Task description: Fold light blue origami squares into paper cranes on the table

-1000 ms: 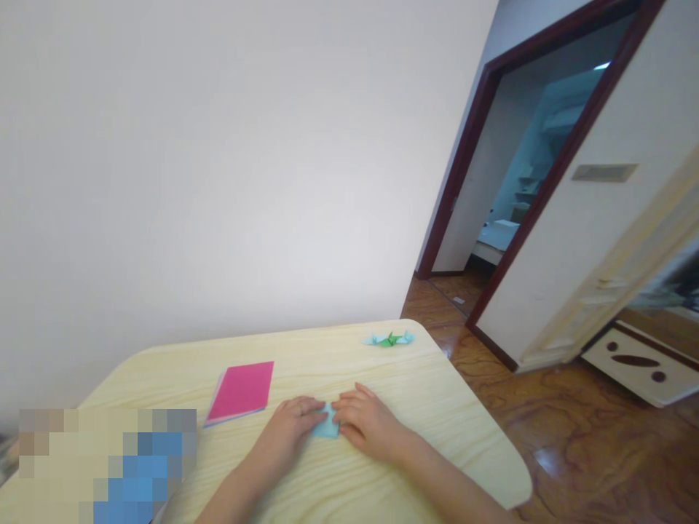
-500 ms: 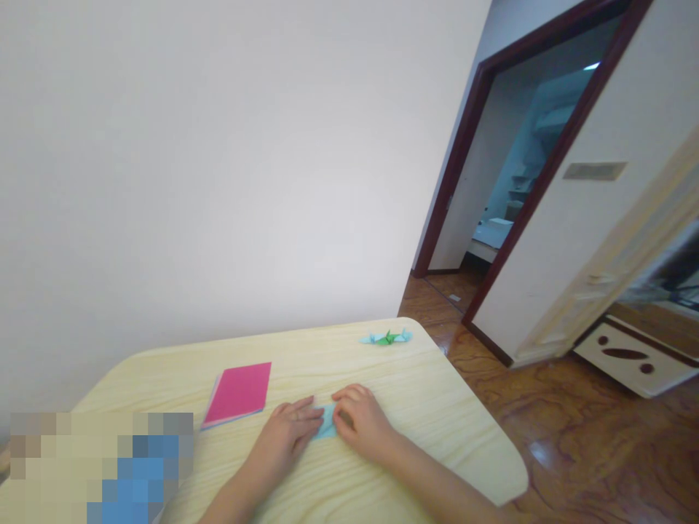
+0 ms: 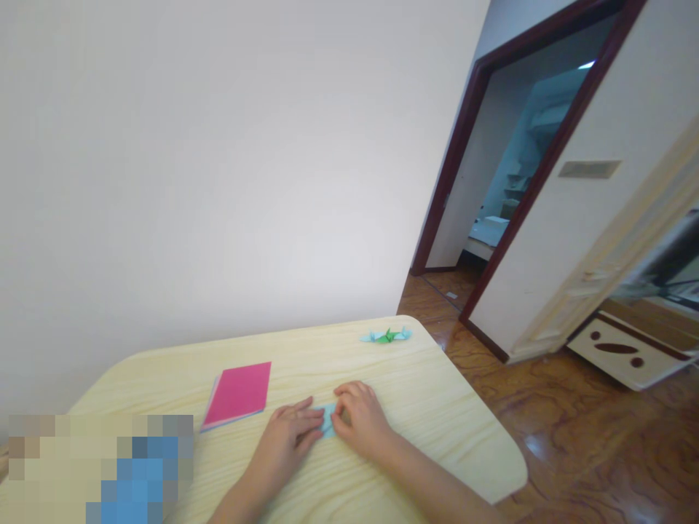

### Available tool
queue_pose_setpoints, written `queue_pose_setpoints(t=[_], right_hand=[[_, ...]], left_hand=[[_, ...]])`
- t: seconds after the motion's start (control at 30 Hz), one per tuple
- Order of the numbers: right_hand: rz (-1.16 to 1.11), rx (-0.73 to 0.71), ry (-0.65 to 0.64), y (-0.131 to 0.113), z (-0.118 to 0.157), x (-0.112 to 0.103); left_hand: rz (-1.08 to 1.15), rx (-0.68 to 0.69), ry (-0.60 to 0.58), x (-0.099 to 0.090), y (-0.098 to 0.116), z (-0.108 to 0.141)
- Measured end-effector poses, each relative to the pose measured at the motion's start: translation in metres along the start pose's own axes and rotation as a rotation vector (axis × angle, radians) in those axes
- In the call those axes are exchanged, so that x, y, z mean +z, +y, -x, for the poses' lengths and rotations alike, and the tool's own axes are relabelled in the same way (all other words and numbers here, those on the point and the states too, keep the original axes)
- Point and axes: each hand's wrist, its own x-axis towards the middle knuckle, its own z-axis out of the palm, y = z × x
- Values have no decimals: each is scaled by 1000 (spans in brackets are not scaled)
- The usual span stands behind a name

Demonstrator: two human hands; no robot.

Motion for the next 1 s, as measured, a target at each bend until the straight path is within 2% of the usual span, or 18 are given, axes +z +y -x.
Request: queue_pose_setpoints(t=[0.17,0.4,0.63,0.83,1.0], right_hand=[[-3,13,-7,0,-1,0],[1,41,-10,0,-3,1],[6,52,4,2,-3,4],[20,60,-4,1,-4,4],[-26,98,44,3,-2,5]], left_hand=[[-32,10,-17,0,0,1],[-198,114,-98,-2,8,0],[-262,151,-89,4,10,3],[-285,191,-124,1,9,18],[-273,220,-135,-6,13,31]])
